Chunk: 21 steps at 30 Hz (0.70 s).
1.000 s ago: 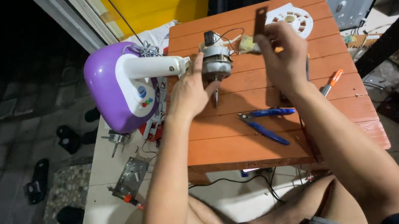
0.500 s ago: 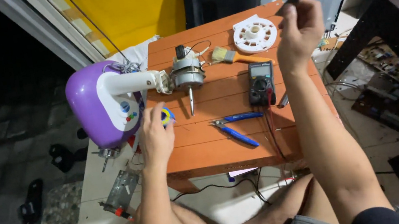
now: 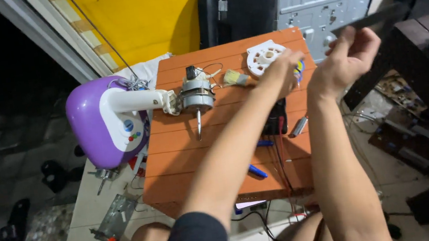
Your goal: The person is repairing an electronic device on a wooden table. They use a multimeter to test connections and manipulate wires and components with their hands.
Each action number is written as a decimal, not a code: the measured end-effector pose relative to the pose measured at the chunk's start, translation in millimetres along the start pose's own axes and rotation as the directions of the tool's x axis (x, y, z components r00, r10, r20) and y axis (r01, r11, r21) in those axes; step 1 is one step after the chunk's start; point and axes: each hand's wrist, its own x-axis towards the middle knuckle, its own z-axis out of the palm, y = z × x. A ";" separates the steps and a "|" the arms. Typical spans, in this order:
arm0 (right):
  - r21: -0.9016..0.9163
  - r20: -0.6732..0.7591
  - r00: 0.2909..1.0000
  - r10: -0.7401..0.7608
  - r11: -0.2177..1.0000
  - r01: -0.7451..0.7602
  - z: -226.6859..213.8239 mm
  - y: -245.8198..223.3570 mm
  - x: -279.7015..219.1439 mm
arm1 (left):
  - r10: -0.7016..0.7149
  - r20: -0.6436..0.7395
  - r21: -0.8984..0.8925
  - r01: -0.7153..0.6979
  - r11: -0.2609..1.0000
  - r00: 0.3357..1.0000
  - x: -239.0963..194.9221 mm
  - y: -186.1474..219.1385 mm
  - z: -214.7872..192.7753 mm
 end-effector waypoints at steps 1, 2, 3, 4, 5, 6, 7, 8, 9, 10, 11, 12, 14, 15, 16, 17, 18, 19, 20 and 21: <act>0.007 0.010 1.000 0.004 1.000 -0.004 -0.3 1.2 2.4 | -0.007 -0.010 0.004 0.007 1.000 1.000 7.3 -5.3 13.3; -0.017 0.014 0.999 -0.048 0.999 0.048 -1.1 2.6 1.8 | -0.046 0.081 0.011 0.046 0.999 0.996 11.0 -12.0 26.2; -0.041 0.020 0.995 -0.100 0.994 0.101 -1.9 4.6 1.3 | -0.086 0.170 0.020 0.084 0.996 0.982 15.0 -19.2 39.3; -0.040 0.026 0.996 -0.089 0.995 0.090 -3.0 9.3 1.3 | -0.099 0.170 0.022 0.096 0.995 0.981 8.0 -11.9 27.8; -0.021 0.046 0.994 -0.095 0.995 0.096 -4.2 14.5 1.5 | -0.091 0.157 -0.009 0.093 0.996 0.983 1.5 -4.5 16.9; -0.005 0.062 0.993 -0.100 0.995 0.101 -7.1 19.4 0.7 | -0.083 0.149 -0.040 0.090 0.995 0.985 -6.1 3.4 6.9; -0.006 0.064 0.994 -0.088 0.996 0.088 -2.8 13.0 -1.8 | -0.095 0.153 -0.038 0.102 0.994 0.984 -25.2 10.6 -14.3; -0.039 0.090 0.988 -0.127 0.991 0.131 0.6 6.0 -4.2 | -0.071 0.098 -0.011 0.073 0.997 0.993 -44.1 18.7 -35.3; -0.070 0.117 0.979 -0.165 0.982 0.174 4.1 -1.0 -6.4 | -0.045 0.045 0.019 0.044 0.999 0.998 -62.5 27.0 -56.5; -0.081 0.115 0.981 -0.159 0.982 0.168 6.0 7.8 -12.0 | -0.049 0.055 0.014 0.048 0.999 0.997 -86.1 23.2 -76.6; -0.051 0.178 0.979 -0.098 0.993 0.108 7.4 16.5 -17.7 | 0.117 -0.234 0.070 -0.103 0.992 0.965 -109.4 19.6 -96.7; -0.030 0.237 0.970 -0.046 0.998 0.055 4.5 23.7 -21.0 | 0.290 -0.486 0.161 -0.242 0.957 0.825 -131.1 17.6 -114.2; -0.120 0.415 0.909 0.043 0.993 0.008 15.5 5.4 -45.7 | 0.175 -0.534 0.206 -0.073 0.976 0.827 -162.5 -7.7 -138.0; -0.201 0.577 0.804 0.142 0.979 -0.028 23.8 -3.3 -58.8 | 0.068 -0.593 0.253 0.106 0.962 0.802 -177.4 -21.8 -152.5; -0.216 0.565 0.811 0.149 0.976 -0.028 23.5 -1.7 -68.1 | 0.066 -0.581 0.244 0.096 0.965 0.811 -184.3 -32.0 -154.4; -0.316 0.726 0.662 0.186 0.945 0.082 23.4 -0.3 -78.2 | -0.030 -0.549 0.230 0.185 0.956 0.835 -191.8 -42.6 -156.6; -0.377 0.847 0.470 0.247 0.904 0.204 26.7 1.7 -91.2 | -0.131 -0.520 0.224 0.283 0.933 0.844 -202.8 -54.0 -161.0; -0.386 0.844 0.471 0.257 0.901 0.199 23.6 4.7 -102.3 | -0.138 -0.513 0.220 0.285 0.933 0.847 -209.9 -59.5 -150.4; -0.346 0.897 0.398 0.195 0.869 0.355 25.2 8.9 -109.7 | -0.145 -0.508 0.236 0.299 0.925 0.849 -212.4 -65.9 -142.0; -0.289 0.940 0.312 0.142 0.817 0.499 26.8 12.9 -116.6 | -0.152 -0.503 0.252 0.312 0.916 0.851 -214.5 -72.0 -133.6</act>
